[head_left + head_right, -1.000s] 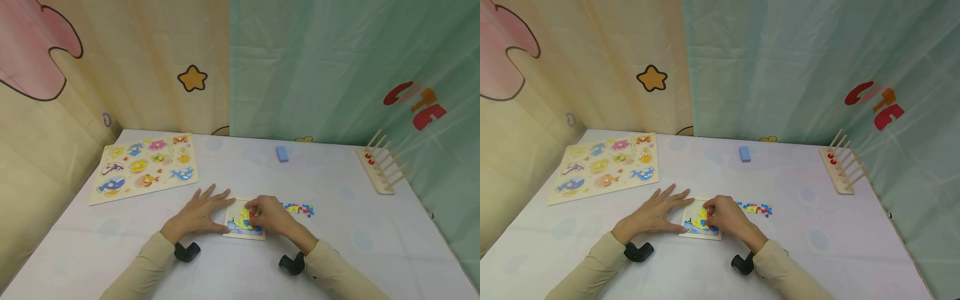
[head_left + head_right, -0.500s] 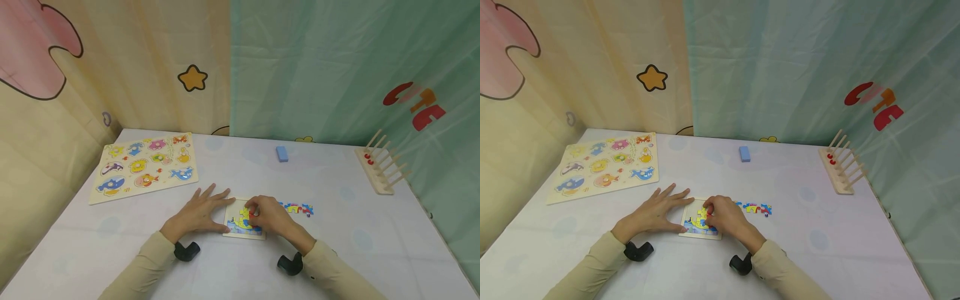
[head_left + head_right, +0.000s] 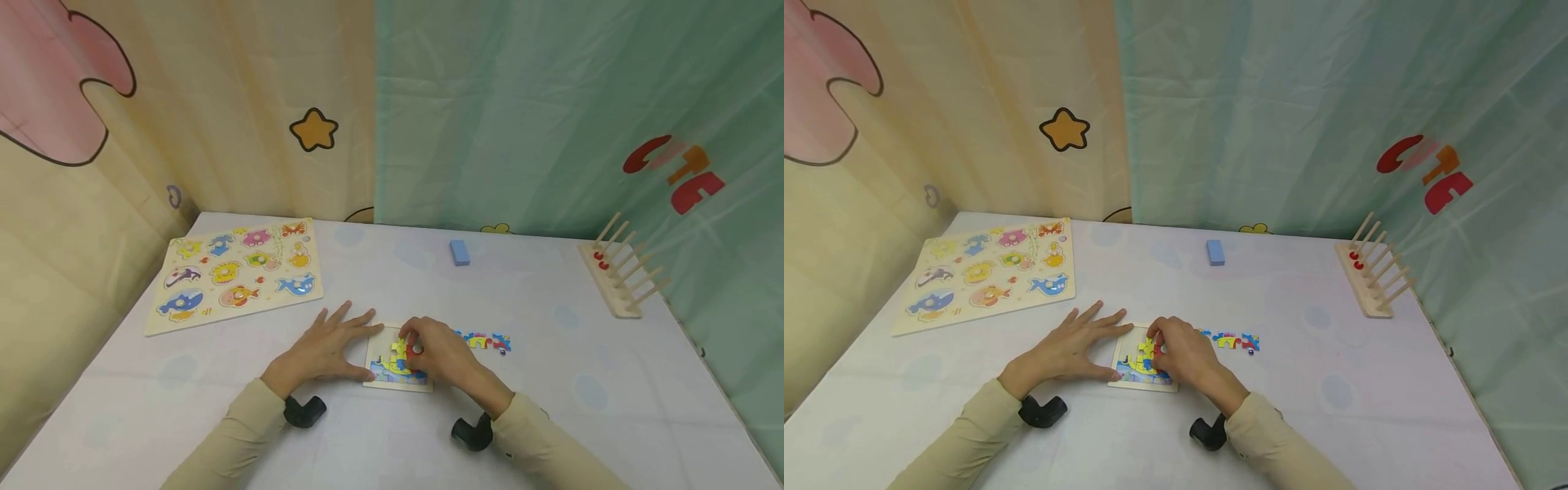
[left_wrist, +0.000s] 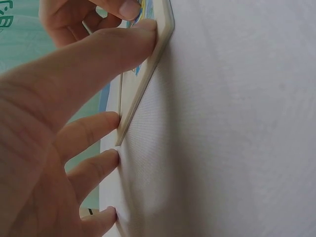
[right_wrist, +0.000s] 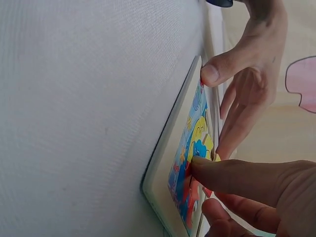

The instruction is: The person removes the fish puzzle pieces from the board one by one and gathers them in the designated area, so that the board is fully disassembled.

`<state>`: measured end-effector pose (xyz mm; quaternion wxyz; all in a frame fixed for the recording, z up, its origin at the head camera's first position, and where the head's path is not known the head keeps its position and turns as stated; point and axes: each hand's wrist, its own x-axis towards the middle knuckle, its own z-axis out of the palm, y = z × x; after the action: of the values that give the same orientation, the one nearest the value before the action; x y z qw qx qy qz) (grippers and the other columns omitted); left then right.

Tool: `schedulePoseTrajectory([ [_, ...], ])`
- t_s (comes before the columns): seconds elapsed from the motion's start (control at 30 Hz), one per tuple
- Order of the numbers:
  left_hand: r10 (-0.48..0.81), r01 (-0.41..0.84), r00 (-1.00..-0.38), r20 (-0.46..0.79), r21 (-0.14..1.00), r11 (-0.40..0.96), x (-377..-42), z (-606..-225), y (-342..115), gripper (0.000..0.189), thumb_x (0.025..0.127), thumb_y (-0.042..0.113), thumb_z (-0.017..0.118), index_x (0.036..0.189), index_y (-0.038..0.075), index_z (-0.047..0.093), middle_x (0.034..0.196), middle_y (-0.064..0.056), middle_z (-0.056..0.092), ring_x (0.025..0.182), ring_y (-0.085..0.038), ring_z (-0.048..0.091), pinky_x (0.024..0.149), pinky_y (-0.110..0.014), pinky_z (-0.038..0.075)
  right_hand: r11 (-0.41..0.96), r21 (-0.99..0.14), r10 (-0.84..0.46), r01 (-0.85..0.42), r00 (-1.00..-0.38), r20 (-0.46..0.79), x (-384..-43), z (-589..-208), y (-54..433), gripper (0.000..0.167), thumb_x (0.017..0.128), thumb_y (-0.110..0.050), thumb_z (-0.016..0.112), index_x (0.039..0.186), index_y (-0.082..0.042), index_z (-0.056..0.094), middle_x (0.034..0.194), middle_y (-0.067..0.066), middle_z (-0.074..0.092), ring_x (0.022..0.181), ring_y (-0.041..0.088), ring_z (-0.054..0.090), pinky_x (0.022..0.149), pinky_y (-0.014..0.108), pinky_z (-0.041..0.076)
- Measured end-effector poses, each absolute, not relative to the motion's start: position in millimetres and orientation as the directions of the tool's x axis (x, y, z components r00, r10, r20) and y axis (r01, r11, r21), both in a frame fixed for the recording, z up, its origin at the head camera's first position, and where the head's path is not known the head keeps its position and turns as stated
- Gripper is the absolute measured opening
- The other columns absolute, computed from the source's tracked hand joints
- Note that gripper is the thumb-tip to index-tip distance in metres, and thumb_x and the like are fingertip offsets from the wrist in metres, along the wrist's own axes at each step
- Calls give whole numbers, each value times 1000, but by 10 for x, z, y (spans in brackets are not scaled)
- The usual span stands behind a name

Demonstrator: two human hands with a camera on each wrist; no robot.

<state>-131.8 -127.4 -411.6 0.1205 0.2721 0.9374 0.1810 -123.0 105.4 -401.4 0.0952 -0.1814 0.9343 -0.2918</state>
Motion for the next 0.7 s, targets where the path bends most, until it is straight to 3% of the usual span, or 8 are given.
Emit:
schedulePoseTrajectory([
  [0.23,555,466,-822,-127,411,784,-1313,-4118,-1274,81,74,59,78,145,28,51,158,1,32,149,-39,9,114,-67,7,709,-635,-411,-306,-911,-19,-1204,-4031,1079,36,77,-10,83,108,-10,65,88,-3,63,74,12,54,65,24,49],
  [0.4,553,464,-822,-132,408,786,-1314,-4112,-1273,81,74,59,78,144,28,52,159,2,32,149,-38,9,114,-67,8,633,-715,-410,-297,-912,16,-1189,-4022,1123,25,82,-9,79,101,-12,65,88,-4,67,65,10,55,60,23,50],
  [0.5,549,457,-825,-138,409,790,-1316,-4108,-1268,81,74,59,78,144,28,51,159,2,32,149,-38,9,114,-66,7,582,-764,-414,-279,-910,18,-1183,-4029,1148,20,83,-9,78,96,-15,65,87,-4,71,67,8,60,62,23,51],
  [0.7,540,442,-828,-152,416,795,-1316,-4112,-1257,82,74,61,77,144,29,51,159,2,32,149,-37,8,115,-66,6,498,-841,-429,-209,-903,-29,-1174,-4045,1185,16,83,-9,78,94,-13,67,81,-3,75,64,13,66,48,22,46],
])
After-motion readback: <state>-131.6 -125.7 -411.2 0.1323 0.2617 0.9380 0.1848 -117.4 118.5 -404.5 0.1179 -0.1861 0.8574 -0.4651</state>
